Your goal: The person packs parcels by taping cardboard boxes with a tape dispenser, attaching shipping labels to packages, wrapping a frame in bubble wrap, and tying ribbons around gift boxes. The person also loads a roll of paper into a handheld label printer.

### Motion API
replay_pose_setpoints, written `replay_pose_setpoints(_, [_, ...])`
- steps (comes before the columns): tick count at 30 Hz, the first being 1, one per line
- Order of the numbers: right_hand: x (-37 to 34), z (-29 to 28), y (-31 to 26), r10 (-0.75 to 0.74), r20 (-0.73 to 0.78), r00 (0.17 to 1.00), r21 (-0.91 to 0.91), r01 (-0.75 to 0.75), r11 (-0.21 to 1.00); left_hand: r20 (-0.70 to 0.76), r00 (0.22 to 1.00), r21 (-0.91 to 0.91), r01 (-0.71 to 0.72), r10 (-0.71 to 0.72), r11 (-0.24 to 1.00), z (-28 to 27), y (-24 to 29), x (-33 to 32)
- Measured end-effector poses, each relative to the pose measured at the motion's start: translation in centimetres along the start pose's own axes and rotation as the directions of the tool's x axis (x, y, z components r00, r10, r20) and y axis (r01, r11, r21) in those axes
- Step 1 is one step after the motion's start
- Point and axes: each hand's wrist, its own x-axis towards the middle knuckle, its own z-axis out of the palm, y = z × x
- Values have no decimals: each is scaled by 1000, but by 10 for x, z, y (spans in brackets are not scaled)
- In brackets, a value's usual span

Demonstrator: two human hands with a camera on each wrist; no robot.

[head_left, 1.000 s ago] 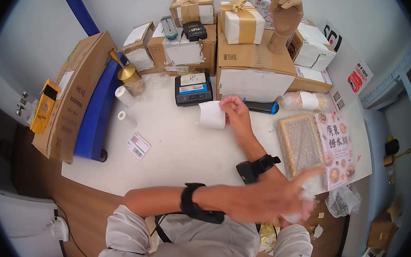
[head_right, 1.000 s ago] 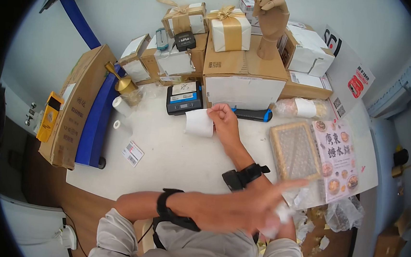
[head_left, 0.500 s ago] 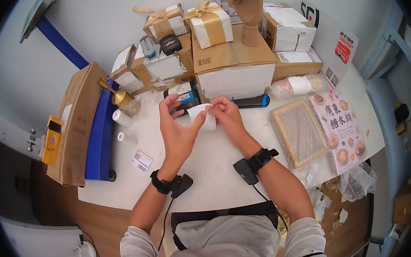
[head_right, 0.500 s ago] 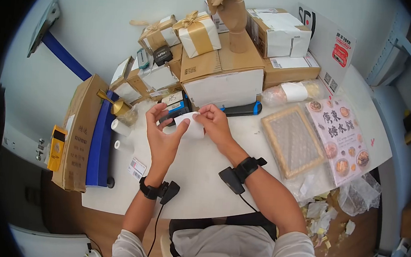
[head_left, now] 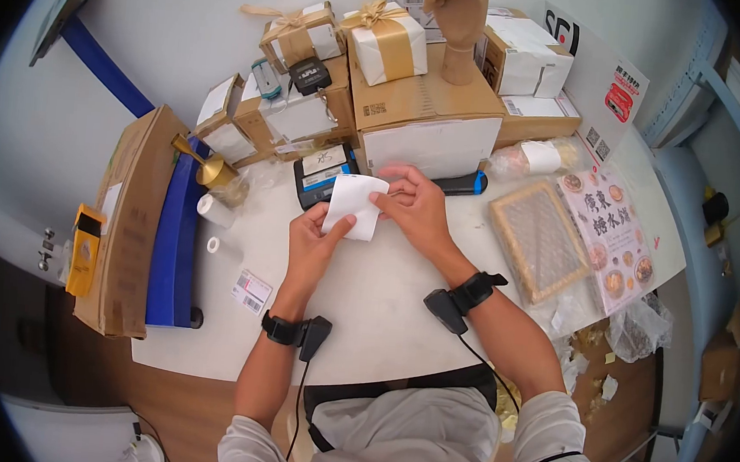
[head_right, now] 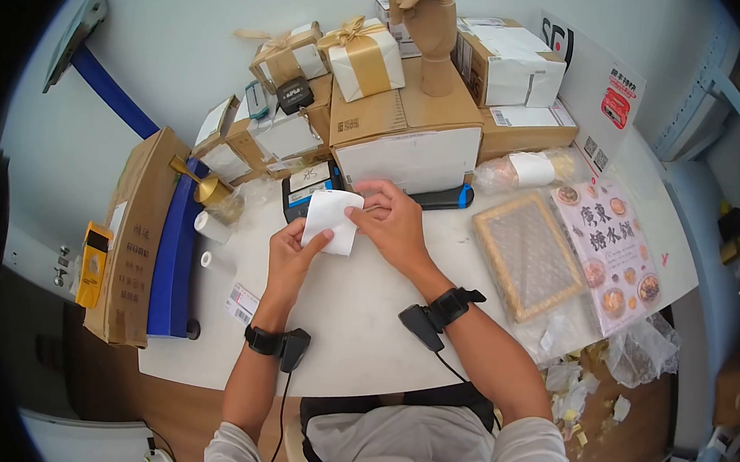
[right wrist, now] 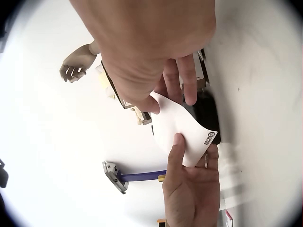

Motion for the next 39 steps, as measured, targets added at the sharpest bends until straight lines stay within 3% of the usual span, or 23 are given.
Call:
replay_pose_setpoints(4, [-3, 2, -3, -65, -19, 998, -192, 60, 980, 7, 1000, 25, 24, -24, 999, -6, -4, 0])
replay_pose_setpoints(13, [-5, 3, -9, -140, -87, 986, -297, 108, 949, -16, 994, -52, 104, -105, 993, -2, 10, -4])
replay_pose_setpoints(17, [-5, 2, -16, -143, -132, 981, -250, 106, 962, -3, 986, -162, 167, -169, 973, -23, -2, 4])
replay_pose_setpoints(20, [-5, 0, -18, -145, -139, 980, -198, 116, 973, 6, 989, -263, 141, -145, 954, -26, 0, 5])
replay_pose_setpoints(23, [-9, 2, -21, -144, -119, 983, -200, 118, 973, -74, 994, -220, 59, -77, 974, -24, 11, 5])
replay_pose_setpoints(26, [-10, 6, -35, -248, -116, 962, -273, 210, 939, -100, 995, -133, -14, 1, 991, -22, 35, 13])
replay_pose_setpoints(28, [-9, 11, -56, -443, -188, 877, -426, 333, 841, -94, 995, -90, -31, 22, 995, -22, 60, 23])
replay_pose_setpoints(30, [0, 11, -80, -434, -215, 875, -471, 296, 831, -55, 988, -71, -147, 144, 987, -17, 88, 42])
replay_pose_setpoints(32, [17, 7, -100, -437, -241, 867, -517, 267, 813, 0, 990, -43, -143, 143, 989, -12, 109, 65])
replay_pose_setpoints(33, [25, 5, -109, -364, -273, 890, -478, 203, 855, -10, 989, -51, -145, 145, 988, -9, 115, 75])
replay_pose_setpoints(35, [41, -1, -121, -296, -292, 910, -446, 144, 883, 77, 994, -2, -83, 83, 997, -1, 126, 93])
replay_pose_setpoints(39, [63, -12, -126, -264, -343, 901, -540, 40, 840, 70, 997, -69, 21, -16, 997, 7, 116, 122])
